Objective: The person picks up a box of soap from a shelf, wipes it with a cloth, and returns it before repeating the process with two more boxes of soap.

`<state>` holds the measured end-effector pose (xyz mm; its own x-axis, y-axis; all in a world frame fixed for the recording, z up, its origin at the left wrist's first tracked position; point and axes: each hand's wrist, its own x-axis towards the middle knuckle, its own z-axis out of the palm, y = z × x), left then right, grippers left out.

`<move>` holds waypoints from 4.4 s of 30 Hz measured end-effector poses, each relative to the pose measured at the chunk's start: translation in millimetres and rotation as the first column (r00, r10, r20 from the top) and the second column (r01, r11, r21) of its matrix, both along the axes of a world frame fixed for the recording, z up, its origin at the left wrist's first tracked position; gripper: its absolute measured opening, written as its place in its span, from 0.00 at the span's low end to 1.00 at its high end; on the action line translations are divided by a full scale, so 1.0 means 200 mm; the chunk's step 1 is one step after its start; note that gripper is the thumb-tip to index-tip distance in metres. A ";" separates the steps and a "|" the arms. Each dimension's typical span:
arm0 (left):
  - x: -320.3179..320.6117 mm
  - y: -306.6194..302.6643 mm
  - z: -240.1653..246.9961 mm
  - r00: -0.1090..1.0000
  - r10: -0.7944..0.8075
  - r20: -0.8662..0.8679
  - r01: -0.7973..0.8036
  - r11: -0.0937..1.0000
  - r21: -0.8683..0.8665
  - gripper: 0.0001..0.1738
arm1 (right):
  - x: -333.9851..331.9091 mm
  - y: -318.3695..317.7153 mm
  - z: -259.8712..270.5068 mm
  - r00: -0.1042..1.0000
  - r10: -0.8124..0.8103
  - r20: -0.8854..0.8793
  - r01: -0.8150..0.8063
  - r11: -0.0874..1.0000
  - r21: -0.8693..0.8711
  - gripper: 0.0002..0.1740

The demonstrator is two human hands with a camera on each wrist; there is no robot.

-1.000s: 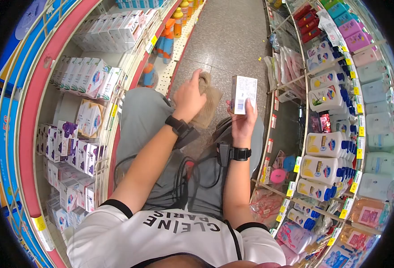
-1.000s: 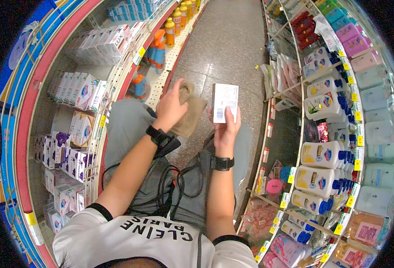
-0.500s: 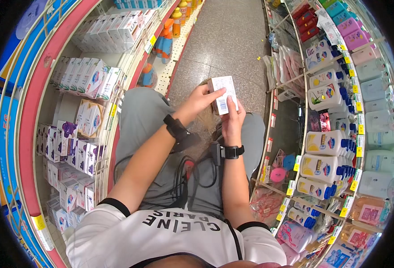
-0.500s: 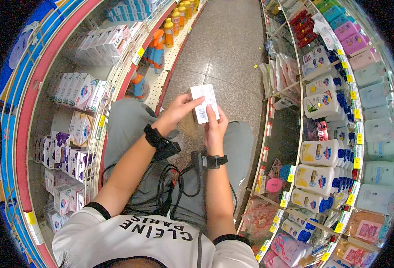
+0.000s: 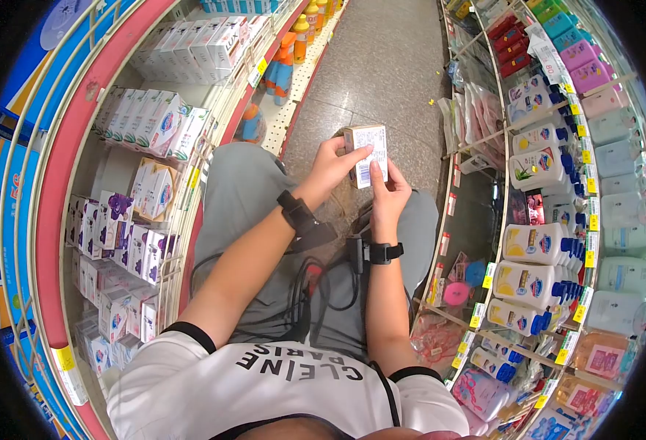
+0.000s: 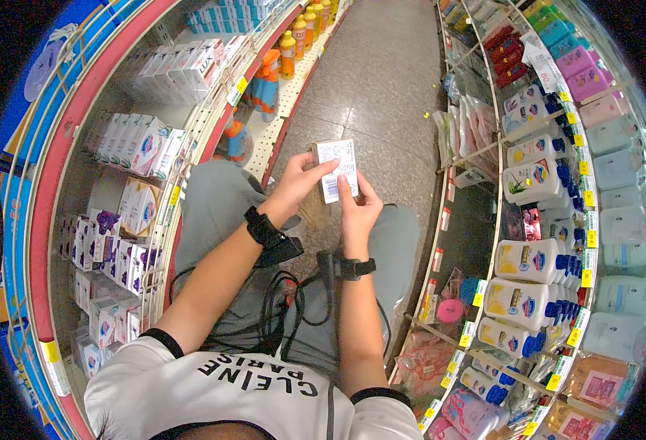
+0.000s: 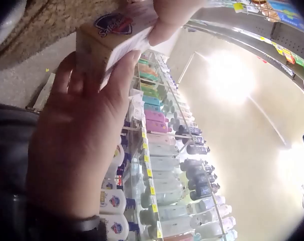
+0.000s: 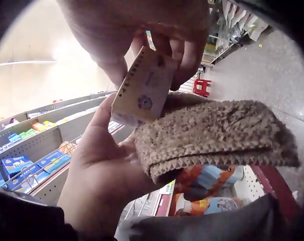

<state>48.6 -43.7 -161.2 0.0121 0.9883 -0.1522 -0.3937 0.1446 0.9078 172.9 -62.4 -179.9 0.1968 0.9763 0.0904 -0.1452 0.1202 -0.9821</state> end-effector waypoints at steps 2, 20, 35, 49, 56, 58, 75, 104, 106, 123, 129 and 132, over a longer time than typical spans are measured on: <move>0.00 0.00 0.00 1.000 0.014 0.008 -0.014 1.000 -0.001 0.16 | 0.01 0.01 -0.03 1.000 -0.018 0.020 0.018 1.000 0.004 0.19; -0.09 0.00 0.00 0.839 -0.335 0.429 0.397 0.916 -0.062 0.21 | 0.14 0.01 0.00 0.929 0.365 -0.057 -0.369 0.923 -0.109 0.23; -0.10 0.01 0.06 0.987 -0.146 0.060 0.152 0.981 -0.121 0.18 | 0.13 0.00 0.04 0.961 -0.275 -0.013 0.274 0.949 0.158 0.17; -0.08 0.05 -0.03 0.982 0.165 -0.089 -0.163 0.986 0.031 0.14 | 0.08 -0.03 0.01 0.961 0.145 -0.235 -0.172 0.980 -0.100 0.15; -0.12 0.06 0.04 0.921 -0.085 0.381 0.100 0.995 -0.020 0.24 | 0.14 0.00 0.05 0.854 -0.200 -0.480 0.140 0.977 -0.158 0.16; -0.11 0.05 0.06 0.954 -0.122 0.273 0.127 0.992 -0.001 0.27 | 0.15 0.00 0.10 0.835 -0.304 -0.458 0.286 0.952 -0.110 0.17; -0.12 0.10 -0.16 0.914 0.253 0.317 -0.182 0.954 -0.238 0.31 | 0.03 -0.06 -0.03 0.921 0.377 0.095 -0.383 0.923 0.050 0.16; -0.01 0.04 -0.04 0.990 0.093 0.109 -0.086 0.994 -0.070 0.18 | 0.09 -0.02 0.07 0.966 0.257 -0.025 -0.256 0.966 0.034 0.23; -0.01 0.05 -0.07 0.966 0.149 0.214 -0.130 0.987 -0.098 0.16 | 0.11 -0.02 0.05 0.958 0.284 -0.048 -0.284 0.959 0.011 0.23; 0.00 0.09 -0.17 0.978 -0.097 0.187 0.122 0.984 -0.128 0.33 | 0.11 -0.01 -0.04 0.839 0.197 0.507 -0.277 0.957 0.088 0.28; -0.09 0.08 -0.19 0.996 0.073 -0.044 -0.078 0.989 -0.123 0.54 | 0.08 -0.03 0.07 0.799 0.528 0.288 -0.525 0.846 -0.094 0.31; -0.20 0.00 0.00 0.989 0.023 -0.143 -0.024 1.000 -0.007 0.50 | 0.12 -0.06 0.14 0.797 0.603 0.043 -0.598 0.797 -0.091 0.30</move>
